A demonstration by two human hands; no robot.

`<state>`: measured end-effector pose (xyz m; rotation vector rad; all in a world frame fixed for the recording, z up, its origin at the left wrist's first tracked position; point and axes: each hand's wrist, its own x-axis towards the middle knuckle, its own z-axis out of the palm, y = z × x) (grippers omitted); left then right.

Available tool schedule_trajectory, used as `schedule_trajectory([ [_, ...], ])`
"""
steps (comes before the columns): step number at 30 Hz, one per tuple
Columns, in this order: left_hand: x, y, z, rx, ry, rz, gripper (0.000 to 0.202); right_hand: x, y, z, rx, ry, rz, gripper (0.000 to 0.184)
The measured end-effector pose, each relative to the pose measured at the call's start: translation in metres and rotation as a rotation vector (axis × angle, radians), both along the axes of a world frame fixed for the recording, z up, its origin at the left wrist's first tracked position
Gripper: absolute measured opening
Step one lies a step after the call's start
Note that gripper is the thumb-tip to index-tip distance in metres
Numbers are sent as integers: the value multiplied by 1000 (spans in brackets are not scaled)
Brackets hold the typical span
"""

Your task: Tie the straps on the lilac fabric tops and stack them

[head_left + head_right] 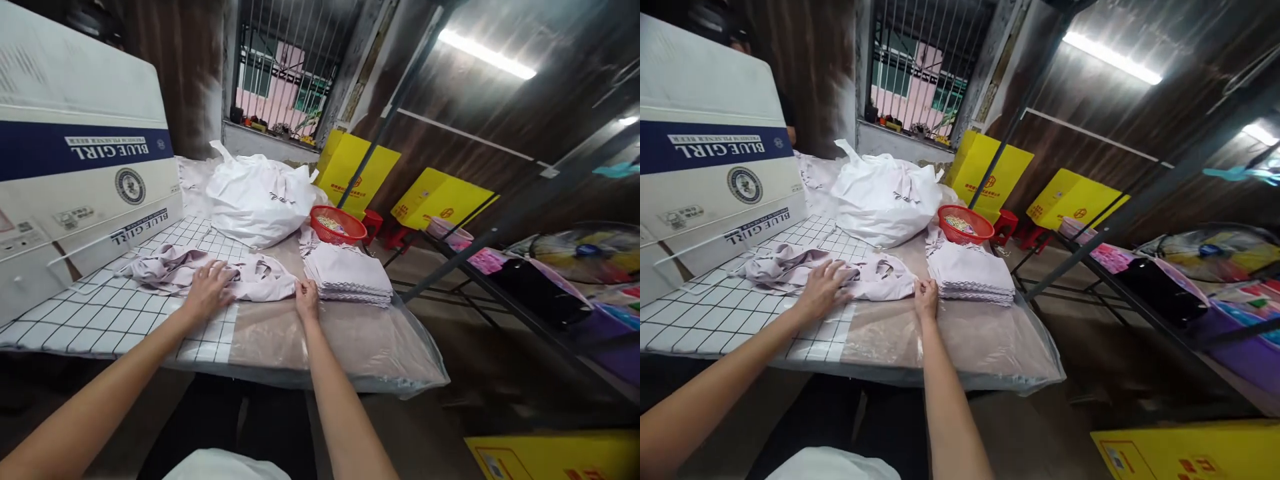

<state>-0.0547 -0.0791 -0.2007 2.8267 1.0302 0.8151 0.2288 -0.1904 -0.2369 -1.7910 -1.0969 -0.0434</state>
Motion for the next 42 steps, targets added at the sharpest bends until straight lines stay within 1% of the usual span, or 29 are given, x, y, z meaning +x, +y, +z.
schedule_trajectory([
  [2,5,1,-8,-31,13,-62,18,-2,-5,8,-11,18,60,35],
  [3,4,3,-8,-52,13,-86,13,-2,-10,14,-16,26,93,35],
  [4,0,6,-5,-75,6,-120,13,-3,-18,20,-21,32,126,35],
  [5,-5,7,0,-98,-10,-170,16,-2,-29,27,-24,40,154,35],
  [7,-22,3,15,-145,-52,-296,19,-1,-59,42,-44,37,221,34],
  [9,-43,-8,31,-210,-55,-399,21,0,-95,55,-121,9,342,33],
  [11,-64,-22,41,-312,22,-446,24,-1,-127,63,-237,10,479,35],
  [12,-72,-29,44,-369,72,-450,25,-2,-138,65,-283,25,512,37],
  [13,-77,-35,44,-417,108,-443,27,-4,-145,65,-311,48,507,37],
  [14,-79,-39,42,-448,122,-421,30,-7,-147,64,-320,67,470,37],
  [15,-77,-43,39,-455,114,-387,32,-11,-145,61,-314,77,413,36],
  [17,-62,-47,30,-419,52,-294,38,-23,-130,53,-288,73,303,31],
  [19,-38,-48,20,-366,-9,-209,45,-39,-106,45,-277,43,233,25],
  [21,-12,-47,13,-345,-19,-163,48,-55,-83,37,-314,-22,188,22],
  [22,-1,-45,12,-349,-6,-159,44,-61,-74,35,-353,-59,181,20],
  [24,15,-40,12,-374,13,-162,35,-65,-60,34,-408,-97,178,9],
  [25,19,-36,15,-396,5,-154,32,-62,-57,35,-409,-95,169,4],
  [26,21,-31,19,-422,-23,-133,30,-57,-55,37,-388,-84,146,4],
  [29,20,-16,31,-489,-155,2,29,-33,-62,44,-277,-38,21,10],
  [31,20,-12,34,-511,-196,36,33,-18,-73,46,-226,-20,-70,12],
  [32,22,-13,32,-513,-188,16,36,-13,-80,45,-207,-21,-105,14],
  [34,27,-19,21,-499,-133,-92,44,-12,-95,42,-175,-48,-149,18],
  [35,31,-24,13,-477,-101,-154,47,-15,-102,39,-172,-72,-141,20],
  [36,35,-30,6,-448,-74,-209,46,-21,-109,37,-184,-100,-105,20],
  [38,41,-39,-4,-398,-41,-285,35,-34,-123,33,-255,-159,32,20],
  [40,44,-42,-5,-387,-31,-301,27,-45,-135,31,-346,-208,167,20],
  [42,43,-40,5,-445,-12,-254,26,-48,-144,29,-391,-225,216,12],
])
